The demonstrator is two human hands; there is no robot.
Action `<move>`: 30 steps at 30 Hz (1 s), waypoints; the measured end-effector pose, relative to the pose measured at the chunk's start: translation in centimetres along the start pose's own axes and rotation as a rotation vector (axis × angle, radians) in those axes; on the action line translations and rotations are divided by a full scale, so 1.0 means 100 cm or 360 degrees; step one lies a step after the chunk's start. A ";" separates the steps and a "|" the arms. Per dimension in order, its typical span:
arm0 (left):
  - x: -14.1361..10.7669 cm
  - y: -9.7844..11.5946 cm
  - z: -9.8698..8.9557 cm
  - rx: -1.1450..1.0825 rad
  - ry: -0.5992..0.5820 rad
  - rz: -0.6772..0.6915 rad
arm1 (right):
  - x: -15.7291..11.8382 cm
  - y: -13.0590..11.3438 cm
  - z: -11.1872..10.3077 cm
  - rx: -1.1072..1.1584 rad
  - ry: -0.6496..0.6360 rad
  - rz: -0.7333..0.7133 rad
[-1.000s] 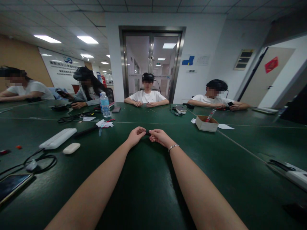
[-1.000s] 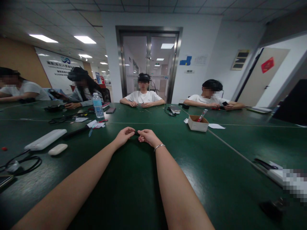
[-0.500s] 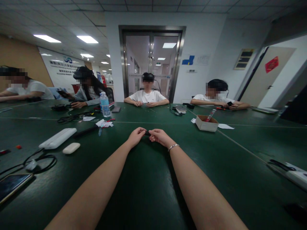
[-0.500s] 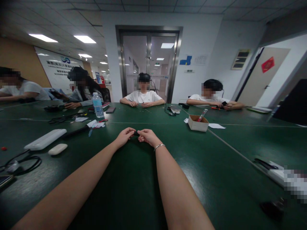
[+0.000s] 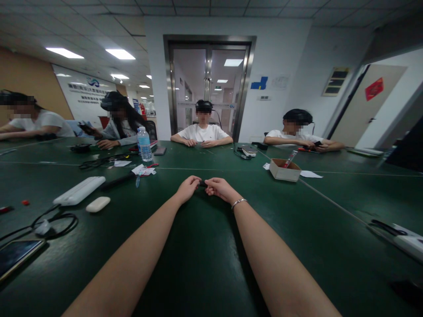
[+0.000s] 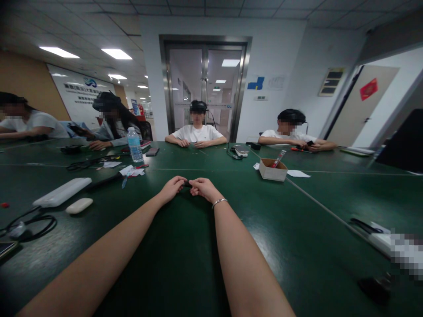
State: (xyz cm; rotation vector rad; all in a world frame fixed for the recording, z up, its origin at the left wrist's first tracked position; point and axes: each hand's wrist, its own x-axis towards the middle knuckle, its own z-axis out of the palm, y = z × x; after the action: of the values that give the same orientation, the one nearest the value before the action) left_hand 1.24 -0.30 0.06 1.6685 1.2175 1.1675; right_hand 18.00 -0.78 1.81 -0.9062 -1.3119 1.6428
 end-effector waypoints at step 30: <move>0.002 -0.009 -0.002 0.0067 -0.0043 0.0118 | -0.001 -0.001 0.001 0.0007 0.0006 0.0005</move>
State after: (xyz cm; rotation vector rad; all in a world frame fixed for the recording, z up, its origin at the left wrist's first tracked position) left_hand 0.82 0.17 -0.68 1.7683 1.1796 1.1673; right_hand 18.02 -0.91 1.96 -0.9089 -1.3045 1.6450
